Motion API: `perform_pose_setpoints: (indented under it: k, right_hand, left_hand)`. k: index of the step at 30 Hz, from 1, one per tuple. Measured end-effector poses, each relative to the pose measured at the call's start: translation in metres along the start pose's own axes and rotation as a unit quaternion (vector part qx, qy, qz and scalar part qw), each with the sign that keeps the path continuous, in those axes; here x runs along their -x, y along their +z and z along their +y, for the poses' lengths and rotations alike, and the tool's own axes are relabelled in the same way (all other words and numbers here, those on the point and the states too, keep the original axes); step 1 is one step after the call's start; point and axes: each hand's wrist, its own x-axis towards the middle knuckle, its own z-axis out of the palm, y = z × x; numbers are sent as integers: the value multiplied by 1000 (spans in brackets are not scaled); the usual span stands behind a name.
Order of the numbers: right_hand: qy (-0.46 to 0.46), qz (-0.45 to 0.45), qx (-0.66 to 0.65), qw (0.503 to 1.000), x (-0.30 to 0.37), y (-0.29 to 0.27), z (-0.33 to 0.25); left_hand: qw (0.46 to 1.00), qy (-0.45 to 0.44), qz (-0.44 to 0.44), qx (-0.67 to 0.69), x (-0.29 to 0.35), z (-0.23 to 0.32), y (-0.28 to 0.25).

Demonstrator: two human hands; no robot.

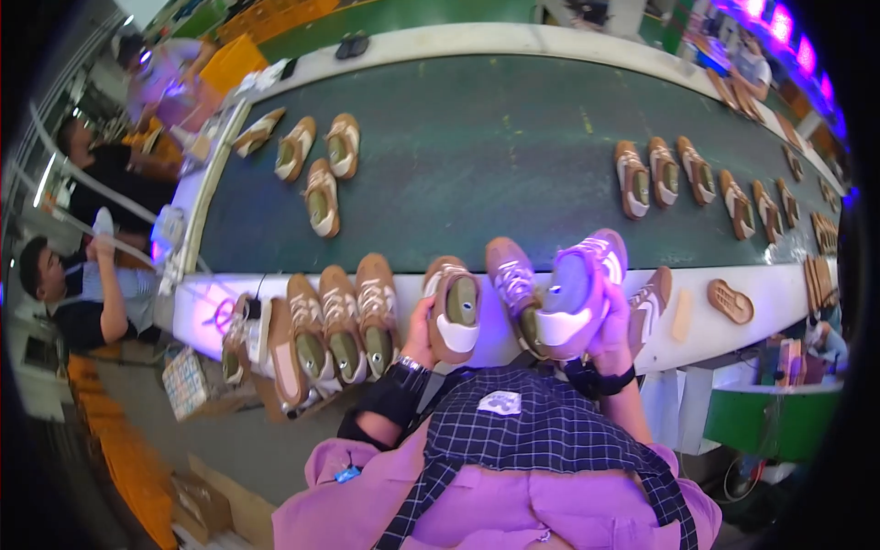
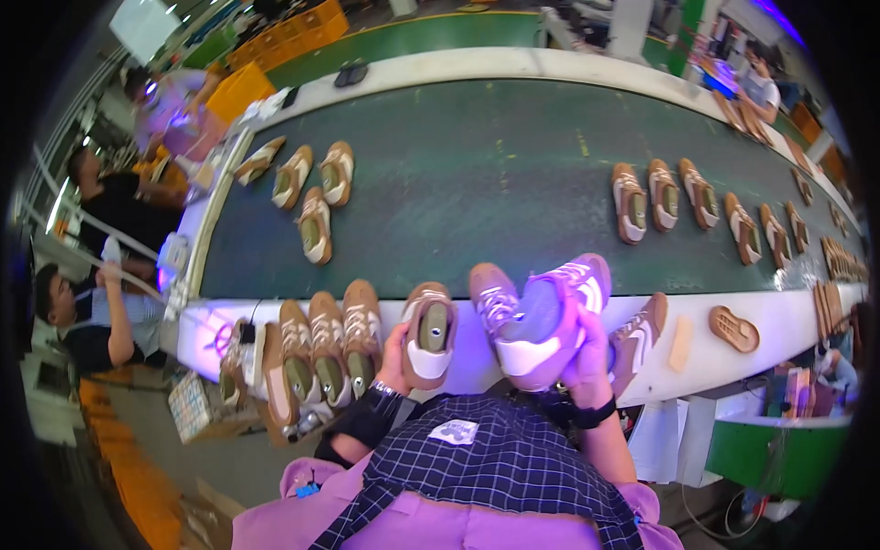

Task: Inspecting and comparing pairs of finished sneakers on a conveyor belt in a shoe factory.

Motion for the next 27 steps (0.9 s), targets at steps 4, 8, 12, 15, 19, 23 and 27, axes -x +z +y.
perform_pose_setpoints:
  k: [4,8,12,15,19,23,27]
  right_hand:
    - [32,-37,10,999,3,3,-3]
    - [15,13,41,999,2,-3,4]
    - [36,-3,41,999,1,-5,7]
    - [44,-5,34,998,0,-5,11]
    - [58,-14,35,998,-3,-10,15]
    - [69,-28,43,996,-4,-8,19]
    - [72,-19,34,997,-5,-12,25]
  left_hand:
    - [999,-28,5,31,-6,-19,-43]
    - [997,-28,44,54,1,-31,-57]
    - [986,-5,153,-57,7,-46,-64]
    - [989,6,128,-74,10,-55,-70]
    - [949,81,29,-302,26,-32,-36]
    - [914,77,42,-396,41,-19,-14]
    - [916,85,36,-390,51,-14,-8]
